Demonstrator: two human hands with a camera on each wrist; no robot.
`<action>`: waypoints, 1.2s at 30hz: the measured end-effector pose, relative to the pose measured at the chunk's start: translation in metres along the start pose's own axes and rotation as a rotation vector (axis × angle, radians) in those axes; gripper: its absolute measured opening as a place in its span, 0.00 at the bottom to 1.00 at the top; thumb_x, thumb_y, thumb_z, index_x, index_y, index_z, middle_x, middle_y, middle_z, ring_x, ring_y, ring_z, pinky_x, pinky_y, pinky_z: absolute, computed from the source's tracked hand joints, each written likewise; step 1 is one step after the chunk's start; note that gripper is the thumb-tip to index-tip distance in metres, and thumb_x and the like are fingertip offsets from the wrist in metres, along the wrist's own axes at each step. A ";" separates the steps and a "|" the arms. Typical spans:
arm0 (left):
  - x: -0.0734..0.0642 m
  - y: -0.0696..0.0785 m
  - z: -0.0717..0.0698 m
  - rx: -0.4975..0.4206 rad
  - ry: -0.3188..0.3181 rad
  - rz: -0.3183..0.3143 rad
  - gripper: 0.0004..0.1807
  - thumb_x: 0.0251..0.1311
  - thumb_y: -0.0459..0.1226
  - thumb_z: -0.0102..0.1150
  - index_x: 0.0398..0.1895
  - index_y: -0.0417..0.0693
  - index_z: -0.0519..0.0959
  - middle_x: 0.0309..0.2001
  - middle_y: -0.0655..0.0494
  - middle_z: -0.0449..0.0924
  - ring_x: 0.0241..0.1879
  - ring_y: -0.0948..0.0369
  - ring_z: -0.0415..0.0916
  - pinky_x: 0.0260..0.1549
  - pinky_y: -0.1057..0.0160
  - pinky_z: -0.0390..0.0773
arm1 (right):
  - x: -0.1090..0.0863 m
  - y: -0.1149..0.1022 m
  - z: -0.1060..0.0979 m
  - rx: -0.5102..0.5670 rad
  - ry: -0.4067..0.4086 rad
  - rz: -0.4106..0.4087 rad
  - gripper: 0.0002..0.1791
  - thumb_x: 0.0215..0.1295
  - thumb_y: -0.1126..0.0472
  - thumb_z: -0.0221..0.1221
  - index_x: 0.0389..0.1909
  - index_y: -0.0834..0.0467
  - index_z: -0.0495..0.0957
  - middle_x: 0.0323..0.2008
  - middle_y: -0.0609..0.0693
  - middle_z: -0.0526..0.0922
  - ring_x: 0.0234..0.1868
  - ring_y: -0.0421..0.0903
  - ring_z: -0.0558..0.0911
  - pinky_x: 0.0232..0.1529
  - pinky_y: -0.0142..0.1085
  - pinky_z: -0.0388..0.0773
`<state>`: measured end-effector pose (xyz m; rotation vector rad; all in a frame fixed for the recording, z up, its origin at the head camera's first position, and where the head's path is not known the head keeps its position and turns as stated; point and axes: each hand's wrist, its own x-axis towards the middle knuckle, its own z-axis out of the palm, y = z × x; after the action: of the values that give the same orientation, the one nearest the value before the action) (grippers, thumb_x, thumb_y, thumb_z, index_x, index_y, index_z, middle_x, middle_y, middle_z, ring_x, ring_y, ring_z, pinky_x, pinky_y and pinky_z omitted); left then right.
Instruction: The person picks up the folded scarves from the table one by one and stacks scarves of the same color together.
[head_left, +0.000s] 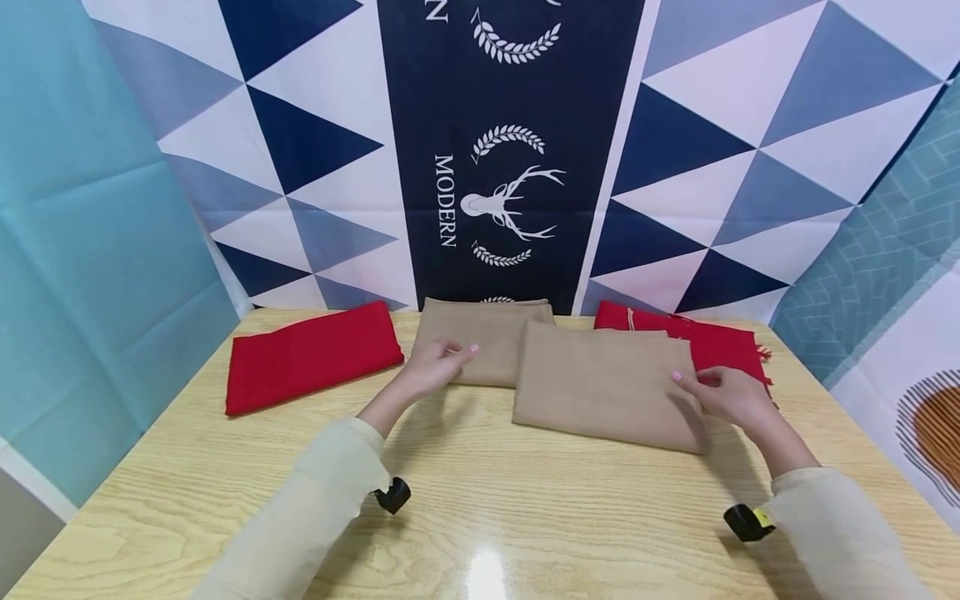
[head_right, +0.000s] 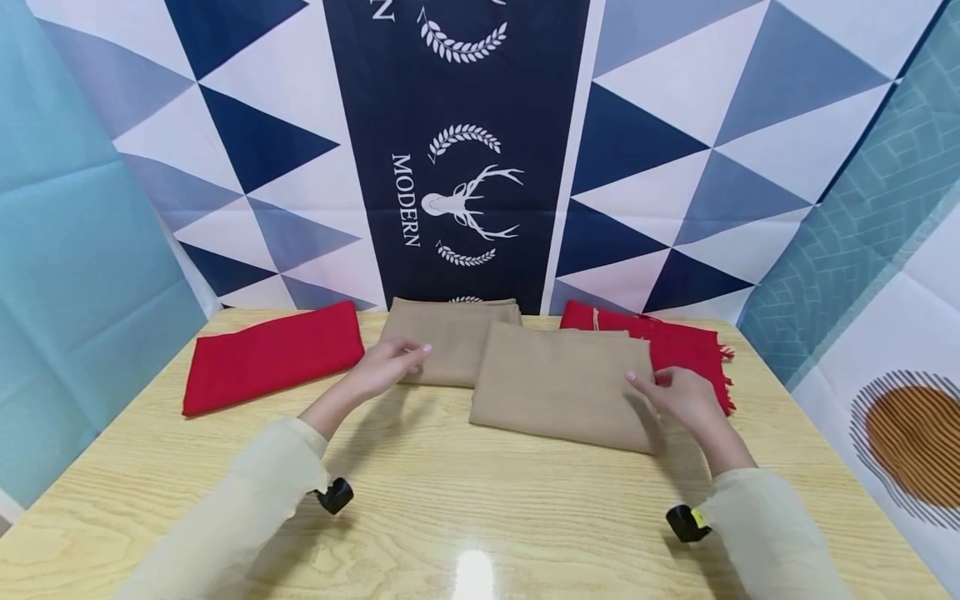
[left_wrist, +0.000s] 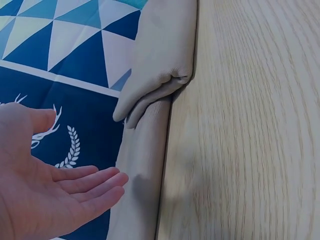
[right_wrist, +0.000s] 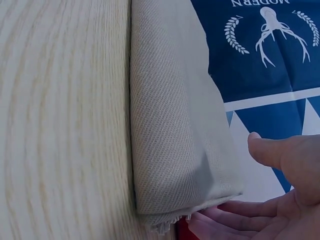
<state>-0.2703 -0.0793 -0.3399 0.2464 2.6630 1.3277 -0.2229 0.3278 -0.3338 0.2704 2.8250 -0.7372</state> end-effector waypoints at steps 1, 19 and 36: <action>0.000 0.000 0.001 0.001 0.000 0.004 0.29 0.67 0.52 0.49 0.57 0.36 0.72 0.48 0.41 0.82 0.50 0.51 0.79 0.55 0.53 0.75 | 0.000 0.000 0.000 0.005 -0.006 0.006 0.54 0.63 0.30 0.47 0.67 0.77 0.54 0.62 0.78 0.60 0.58 0.73 0.64 0.52 0.60 0.75; 0.008 0.003 0.011 0.104 -0.031 0.011 0.28 0.66 0.55 0.49 0.55 0.42 0.75 0.46 0.49 0.83 0.50 0.53 0.78 0.54 0.54 0.76 | 0.008 0.011 0.001 0.160 -0.106 0.040 0.54 0.65 0.31 0.45 0.67 0.79 0.51 0.58 0.76 0.66 0.52 0.63 0.78 0.55 0.51 0.78; 0.013 0.010 0.024 0.023 -0.053 -0.003 0.27 0.65 0.53 0.52 0.54 0.40 0.76 0.49 0.45 0.80 0.53 0.51 0.76 0.55 0.54 0.75 | 0.012 0.009 0.000 0.270 -0.144 0.041 0.50 0.69 0.36 0.43 0.67 0.80 0.49 0.49 0.67 0.70 0.46 0.50 0.76 0.46 0.35 0.81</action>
<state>-0.2769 -0.0520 -0.3473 0.2765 2.6346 1.2726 -0.2323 0.3372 -0.3409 0.3034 2.5748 -1.0834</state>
